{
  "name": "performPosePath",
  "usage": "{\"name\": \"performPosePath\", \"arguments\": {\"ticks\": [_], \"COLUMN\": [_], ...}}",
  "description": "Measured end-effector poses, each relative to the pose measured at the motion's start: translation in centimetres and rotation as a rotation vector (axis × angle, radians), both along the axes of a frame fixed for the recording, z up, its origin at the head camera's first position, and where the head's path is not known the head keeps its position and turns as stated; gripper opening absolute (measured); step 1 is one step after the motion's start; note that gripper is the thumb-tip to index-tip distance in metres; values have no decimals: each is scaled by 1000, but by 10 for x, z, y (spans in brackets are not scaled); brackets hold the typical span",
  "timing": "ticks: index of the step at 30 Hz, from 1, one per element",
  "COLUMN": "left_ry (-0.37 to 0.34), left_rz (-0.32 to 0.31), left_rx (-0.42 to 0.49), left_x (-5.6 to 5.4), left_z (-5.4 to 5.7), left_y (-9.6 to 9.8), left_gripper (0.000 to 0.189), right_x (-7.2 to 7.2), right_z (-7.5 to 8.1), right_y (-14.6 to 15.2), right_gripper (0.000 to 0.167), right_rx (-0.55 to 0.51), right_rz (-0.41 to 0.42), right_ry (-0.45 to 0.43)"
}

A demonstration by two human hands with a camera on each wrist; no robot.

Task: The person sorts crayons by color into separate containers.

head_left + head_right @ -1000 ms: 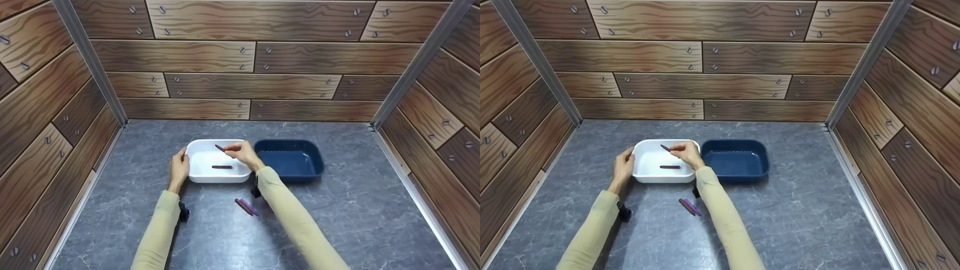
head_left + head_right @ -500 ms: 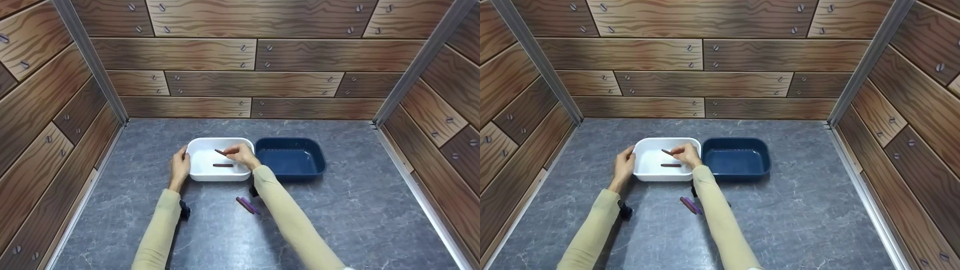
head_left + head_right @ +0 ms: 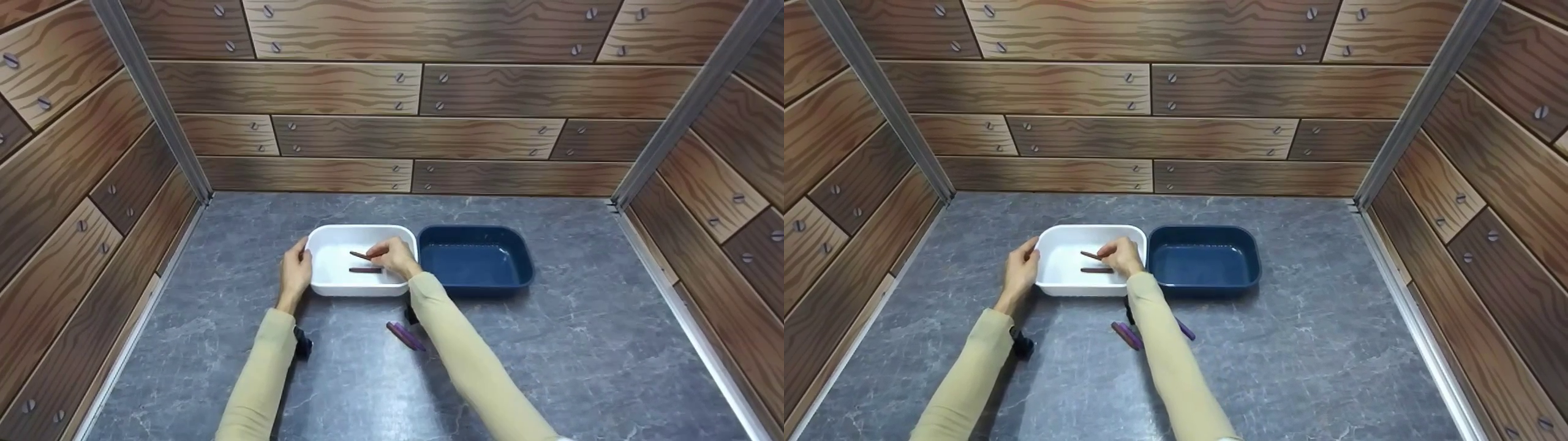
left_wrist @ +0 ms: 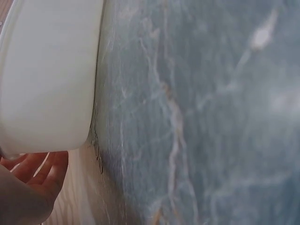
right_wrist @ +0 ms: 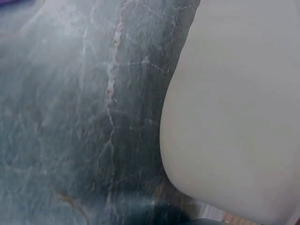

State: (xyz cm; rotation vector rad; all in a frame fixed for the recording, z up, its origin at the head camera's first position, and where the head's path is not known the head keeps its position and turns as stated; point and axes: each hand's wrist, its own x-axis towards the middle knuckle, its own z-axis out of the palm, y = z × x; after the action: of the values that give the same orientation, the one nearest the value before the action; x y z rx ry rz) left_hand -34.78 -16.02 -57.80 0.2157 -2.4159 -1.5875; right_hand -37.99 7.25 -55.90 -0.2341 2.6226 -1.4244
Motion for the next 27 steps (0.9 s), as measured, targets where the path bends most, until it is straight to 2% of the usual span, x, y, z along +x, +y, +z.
{"name": "performPosePath", "arguments": {"ticks": [5,13,23,27], "left_ry": [-4,-13,-7,-3], "left_rz": [17,12,14,4], "left_rx": [-6,-20,-12,-8], "left_x": [1,1,0,2], "left_z": [-1,0,1,1], "left_y": [-1,1,3,0], "left_gripper": [42,42,42,42], "right_x": [2,2,1,1], "right_z": [-2,0,0,1], "right_y": [-3,-3,1,0], "right_gripper": [17,17,17,17], "right_rx": [35,117,120,81], "right_rz": [-9,-22,-25,-9], "right_ry": [-7,10,-1,-8]}}
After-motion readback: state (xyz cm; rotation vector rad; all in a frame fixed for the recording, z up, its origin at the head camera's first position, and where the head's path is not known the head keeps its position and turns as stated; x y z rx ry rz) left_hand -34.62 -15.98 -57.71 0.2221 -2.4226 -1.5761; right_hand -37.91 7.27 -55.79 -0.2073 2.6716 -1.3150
